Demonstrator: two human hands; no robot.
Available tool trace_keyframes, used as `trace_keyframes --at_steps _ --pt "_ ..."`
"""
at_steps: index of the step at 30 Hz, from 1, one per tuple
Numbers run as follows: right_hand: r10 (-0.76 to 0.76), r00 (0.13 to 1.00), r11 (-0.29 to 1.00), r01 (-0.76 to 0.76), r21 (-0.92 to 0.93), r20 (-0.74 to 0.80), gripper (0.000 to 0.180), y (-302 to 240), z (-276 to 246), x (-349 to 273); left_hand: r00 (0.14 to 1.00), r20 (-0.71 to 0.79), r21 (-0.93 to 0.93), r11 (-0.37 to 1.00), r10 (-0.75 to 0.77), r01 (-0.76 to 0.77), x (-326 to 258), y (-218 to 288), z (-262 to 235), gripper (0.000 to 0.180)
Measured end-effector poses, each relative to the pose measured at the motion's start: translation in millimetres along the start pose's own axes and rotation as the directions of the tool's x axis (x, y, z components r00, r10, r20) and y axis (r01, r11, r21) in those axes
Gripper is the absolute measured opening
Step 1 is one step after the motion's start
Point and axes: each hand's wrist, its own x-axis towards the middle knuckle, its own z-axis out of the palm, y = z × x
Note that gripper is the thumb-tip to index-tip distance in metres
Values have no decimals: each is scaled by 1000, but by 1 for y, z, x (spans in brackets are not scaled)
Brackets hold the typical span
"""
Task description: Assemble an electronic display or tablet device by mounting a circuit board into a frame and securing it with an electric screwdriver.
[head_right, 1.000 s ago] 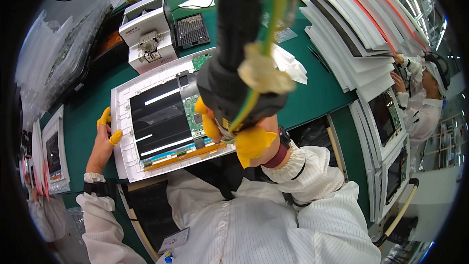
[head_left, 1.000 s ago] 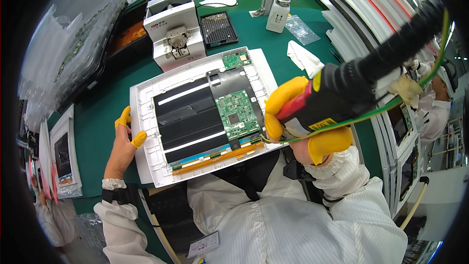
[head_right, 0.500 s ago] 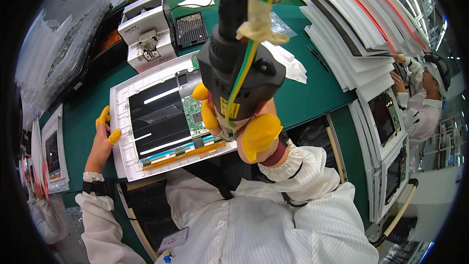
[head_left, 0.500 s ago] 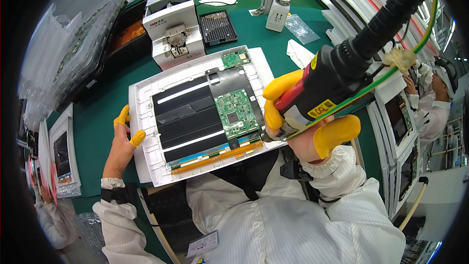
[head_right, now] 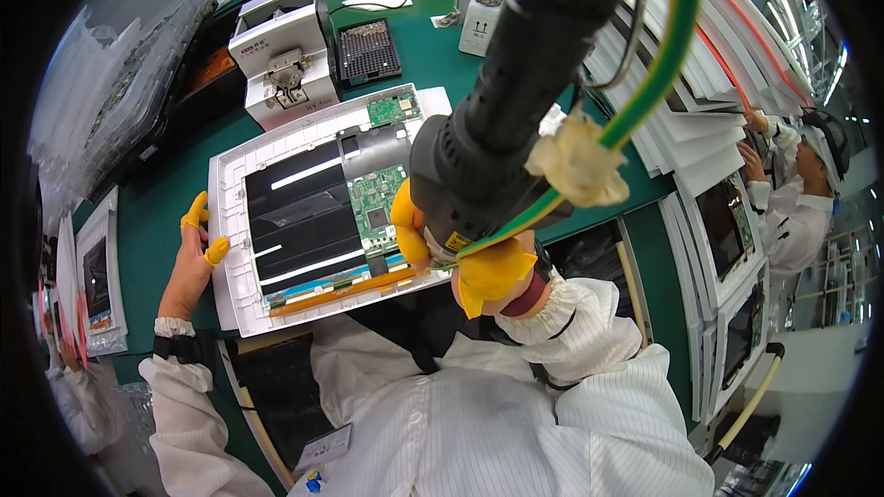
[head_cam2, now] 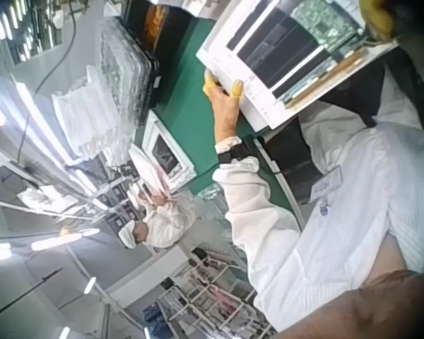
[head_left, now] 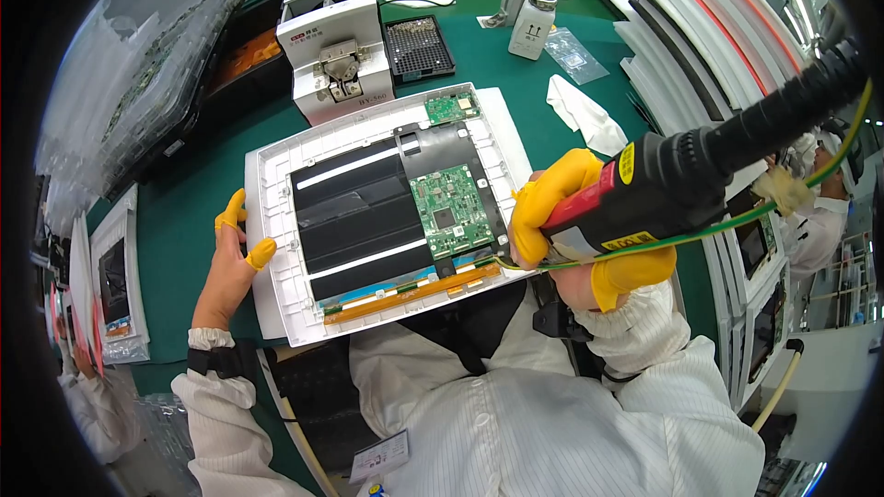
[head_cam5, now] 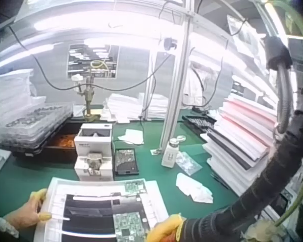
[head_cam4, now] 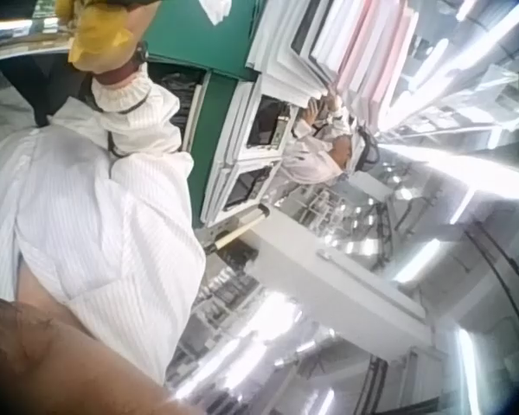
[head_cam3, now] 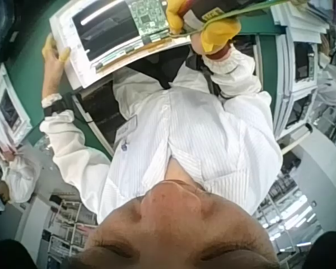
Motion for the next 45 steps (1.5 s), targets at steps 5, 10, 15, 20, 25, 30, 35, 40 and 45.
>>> trace_keyframes --at_steps 5,10,15,20,25,30,35,40,45 --pt "-163 984 984 156 87 75 95 3 2 13 999 41 29 999 -35 34 8 -9 -1 91" --pt "-290 957 931 276 237 24 75 4 -3 13 994 72 -4 996 86 -86 28 -5 7 79" --pt "-342 936 937 334 103 83 37 6 -5 17 953 -12 -269 917 302 -294 23 -43 5 75" --pt "-500 859 861 507 -40 110 56 12 -3 18 975 92 -52 979 200 -196 -4 9 -3 70" --pt "-532 846 843 533 -73 30 51 6 -3 22 957 53 -40 959 284 -282 -3 16 -9 66" --pt "-499 865 864 501 -42 50 42 -6 -4 26 970 67 -51 971 235 -232 -2 14 -6 67" --pt "-360 927 929 346 130 106 37 -45 -11 15 960 74 -80 962 268 -263 1 6 -7 66" --pt "-323 942 941 309 138 92 39 -55 -24 12 964 87 -196 954 250 -229 -5 17 -8 62" --pt "-282 952 952 264 154 115 41 -51 -41 15 969 78 -101 969 233 -224 -13 36 -11 60"
